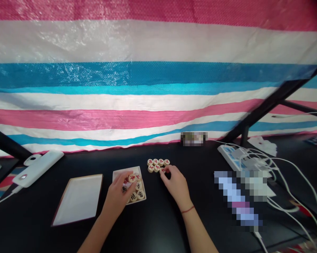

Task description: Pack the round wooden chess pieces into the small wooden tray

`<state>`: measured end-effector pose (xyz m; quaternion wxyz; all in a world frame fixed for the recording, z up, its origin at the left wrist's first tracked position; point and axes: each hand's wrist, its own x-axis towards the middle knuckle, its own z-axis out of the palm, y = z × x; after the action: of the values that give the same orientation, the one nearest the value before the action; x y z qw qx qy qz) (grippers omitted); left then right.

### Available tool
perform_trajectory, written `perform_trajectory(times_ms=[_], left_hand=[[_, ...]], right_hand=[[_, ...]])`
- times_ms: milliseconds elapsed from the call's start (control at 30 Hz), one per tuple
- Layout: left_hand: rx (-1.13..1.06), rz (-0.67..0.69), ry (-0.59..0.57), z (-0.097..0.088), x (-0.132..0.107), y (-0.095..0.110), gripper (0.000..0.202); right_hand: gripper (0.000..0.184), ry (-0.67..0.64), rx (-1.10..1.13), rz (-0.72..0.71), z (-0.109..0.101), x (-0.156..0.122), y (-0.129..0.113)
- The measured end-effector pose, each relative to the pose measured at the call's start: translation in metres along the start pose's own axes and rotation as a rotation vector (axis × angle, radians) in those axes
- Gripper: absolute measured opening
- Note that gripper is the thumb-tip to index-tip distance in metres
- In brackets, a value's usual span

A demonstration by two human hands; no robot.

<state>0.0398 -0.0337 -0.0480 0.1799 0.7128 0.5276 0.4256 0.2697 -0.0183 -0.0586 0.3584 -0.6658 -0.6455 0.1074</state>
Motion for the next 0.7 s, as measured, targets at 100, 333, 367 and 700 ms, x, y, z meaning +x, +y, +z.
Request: perform_trajectory(times_ms=[100, 333, 367, 700], left_hand=[[0.015, 0.055, -0.014, 0.002, -0.002, 0.001, 0.025], [0.050, 0.227, -0.096, 0.009, -0.007, 0.000, 0.028], [0.066, 0.238, -0.095, 0.010, -0.008, 0.000, 0.028], [0.154, 0.187, -0.043, 0.003, -0.004, -0.005, 0.030]], right_hand=[[0.013, -0.025, 0.212, -0.067, 0.002, -0.007, -0.024], [0.022, -0.307, 0.500, -0.162, 0.017, -0.027, -0.064], [0.021, -0.303, 0.510, -0.159, 0.017, -0.027, -0.065], [0.027, 0.102, 0.171, 0.014, 0.002, 0.002, -0.002]])
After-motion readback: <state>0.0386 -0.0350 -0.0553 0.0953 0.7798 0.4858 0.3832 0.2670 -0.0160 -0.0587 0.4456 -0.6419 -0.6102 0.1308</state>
